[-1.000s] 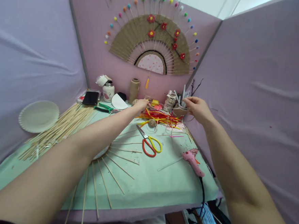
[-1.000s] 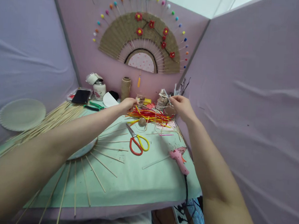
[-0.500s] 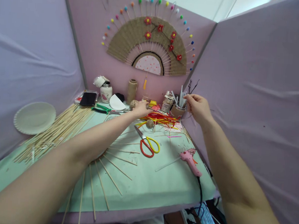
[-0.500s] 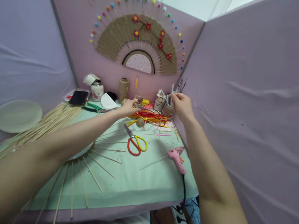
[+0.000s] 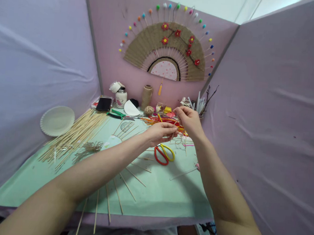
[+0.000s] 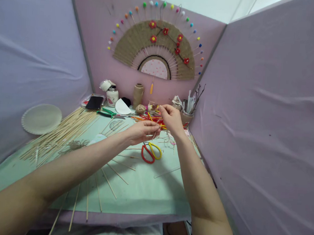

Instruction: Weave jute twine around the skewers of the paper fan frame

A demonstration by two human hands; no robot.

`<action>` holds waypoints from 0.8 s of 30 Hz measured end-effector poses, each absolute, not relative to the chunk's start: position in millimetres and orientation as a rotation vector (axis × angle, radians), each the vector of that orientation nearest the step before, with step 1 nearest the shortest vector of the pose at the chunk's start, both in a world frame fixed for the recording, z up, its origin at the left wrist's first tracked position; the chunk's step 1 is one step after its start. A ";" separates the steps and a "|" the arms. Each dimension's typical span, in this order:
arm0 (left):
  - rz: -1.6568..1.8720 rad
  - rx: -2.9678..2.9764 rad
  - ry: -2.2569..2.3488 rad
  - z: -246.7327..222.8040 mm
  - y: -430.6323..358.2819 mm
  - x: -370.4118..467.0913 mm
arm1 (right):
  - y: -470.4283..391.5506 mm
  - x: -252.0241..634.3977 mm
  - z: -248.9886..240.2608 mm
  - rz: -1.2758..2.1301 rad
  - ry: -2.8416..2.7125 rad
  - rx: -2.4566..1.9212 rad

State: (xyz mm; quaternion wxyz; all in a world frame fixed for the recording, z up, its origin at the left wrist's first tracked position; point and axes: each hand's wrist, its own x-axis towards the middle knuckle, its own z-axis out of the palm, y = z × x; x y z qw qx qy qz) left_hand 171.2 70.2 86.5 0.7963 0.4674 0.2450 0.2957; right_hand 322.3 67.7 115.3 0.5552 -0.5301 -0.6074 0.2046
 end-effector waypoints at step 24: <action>0.807 1.180 0.795 42.1 -32.5 98.1 | -66.5 253.1 38.4 0.991 -1.389 -1.305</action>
